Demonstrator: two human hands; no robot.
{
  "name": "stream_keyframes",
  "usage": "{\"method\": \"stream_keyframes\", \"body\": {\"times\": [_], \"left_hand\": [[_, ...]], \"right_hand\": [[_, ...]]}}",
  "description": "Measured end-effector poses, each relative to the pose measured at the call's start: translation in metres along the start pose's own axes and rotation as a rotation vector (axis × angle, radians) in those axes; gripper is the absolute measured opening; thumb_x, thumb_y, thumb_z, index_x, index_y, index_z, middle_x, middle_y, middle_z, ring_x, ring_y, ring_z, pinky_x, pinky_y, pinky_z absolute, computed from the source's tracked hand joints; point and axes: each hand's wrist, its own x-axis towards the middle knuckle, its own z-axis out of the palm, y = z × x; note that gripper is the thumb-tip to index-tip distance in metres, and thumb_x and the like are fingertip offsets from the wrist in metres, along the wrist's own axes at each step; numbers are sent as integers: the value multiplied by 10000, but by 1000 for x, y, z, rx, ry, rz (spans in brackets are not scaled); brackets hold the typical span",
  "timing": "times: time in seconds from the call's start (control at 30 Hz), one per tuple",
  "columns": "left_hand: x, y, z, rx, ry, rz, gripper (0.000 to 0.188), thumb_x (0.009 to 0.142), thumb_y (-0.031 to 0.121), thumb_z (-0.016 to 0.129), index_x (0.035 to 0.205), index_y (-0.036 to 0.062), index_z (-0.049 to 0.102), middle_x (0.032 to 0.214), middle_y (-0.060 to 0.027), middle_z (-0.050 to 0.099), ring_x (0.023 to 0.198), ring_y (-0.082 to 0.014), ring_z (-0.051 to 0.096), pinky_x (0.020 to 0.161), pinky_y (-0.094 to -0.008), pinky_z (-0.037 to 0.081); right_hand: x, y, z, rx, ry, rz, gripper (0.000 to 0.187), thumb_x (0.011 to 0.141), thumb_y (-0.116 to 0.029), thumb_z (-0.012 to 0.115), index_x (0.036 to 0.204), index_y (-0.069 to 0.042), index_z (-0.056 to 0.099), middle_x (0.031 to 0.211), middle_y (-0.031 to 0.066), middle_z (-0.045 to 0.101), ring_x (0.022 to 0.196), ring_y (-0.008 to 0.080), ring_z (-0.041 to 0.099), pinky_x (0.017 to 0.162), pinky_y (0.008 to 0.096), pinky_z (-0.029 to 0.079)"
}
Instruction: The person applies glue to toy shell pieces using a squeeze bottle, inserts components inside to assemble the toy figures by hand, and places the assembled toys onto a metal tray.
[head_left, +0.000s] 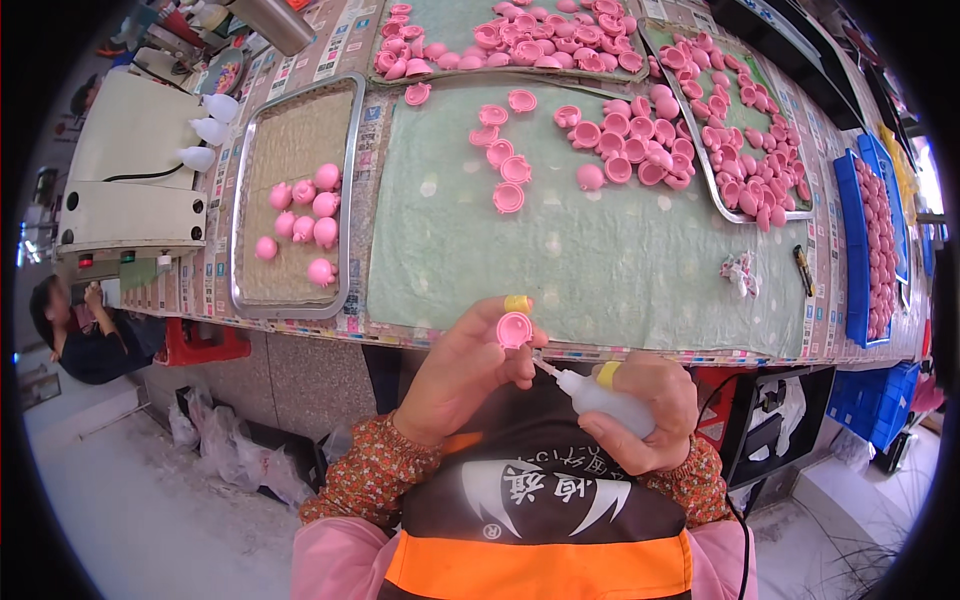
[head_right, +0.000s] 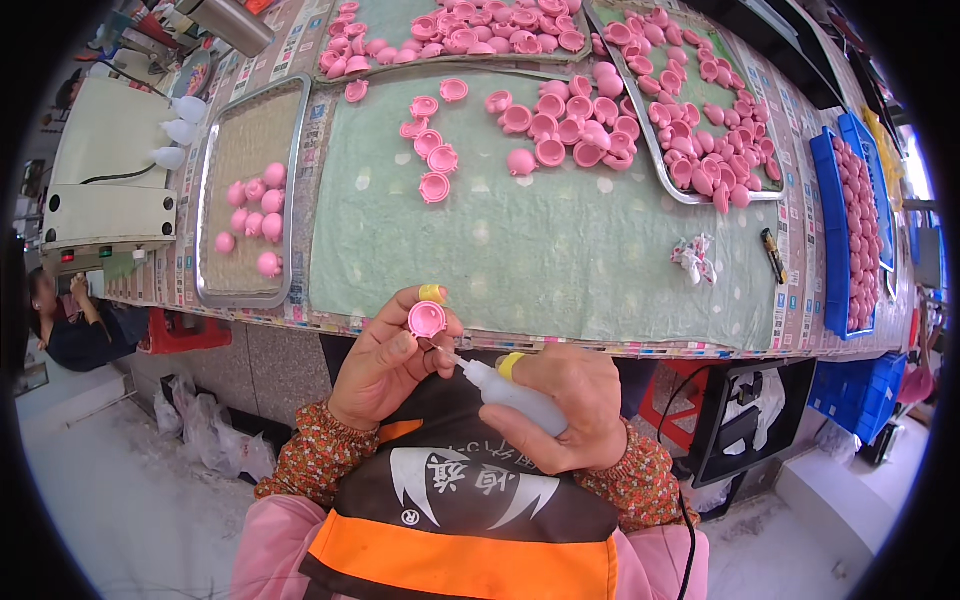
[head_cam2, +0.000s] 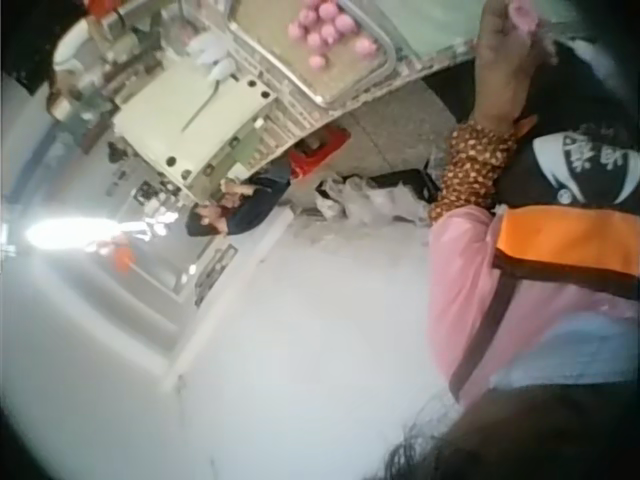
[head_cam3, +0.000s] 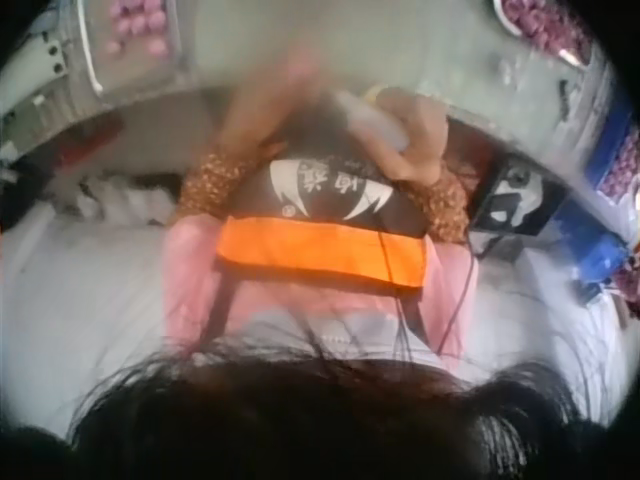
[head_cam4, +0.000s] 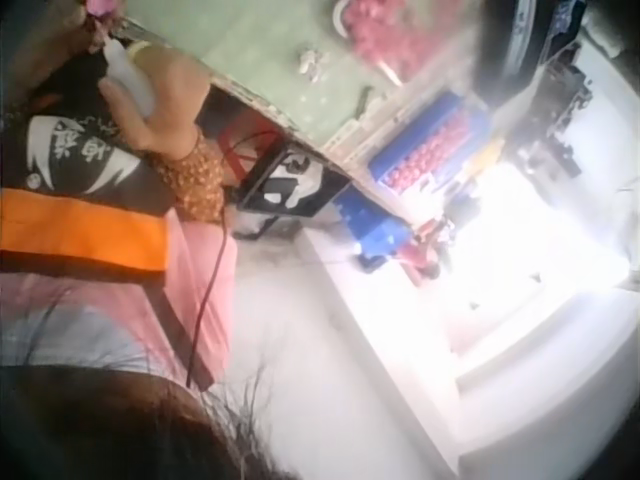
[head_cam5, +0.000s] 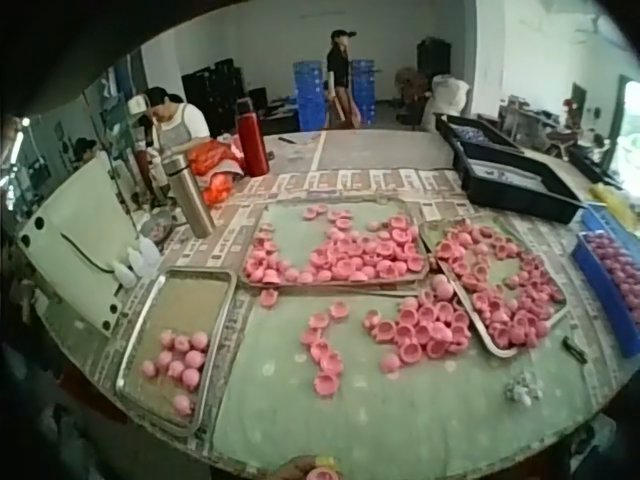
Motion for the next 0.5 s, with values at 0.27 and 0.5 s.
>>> {"method": "stream_keyframes", "body": {"times": [0.27,0.5], "left_hand": [[0,-3,-2,56,-1,-33,518,944,238,608,1380,55,396,1196,-135,582,929,-151,612,825,-298,524],[0,-4,1,67,-5,-39,499,947,234,605,1367,58,404,1209,-140,578,937,-153,614,826,-298,527]], "right_hand": [[-1,4,2,-52,-1,-44,337,689,-80,783,926,-46,545,783,121,644,609,249,614,565,353,477],[-1,7,4,-48,22,-67,307,705,-97,774,888,-44,533,735,122,647,534,235,579,490,344,442]]}}
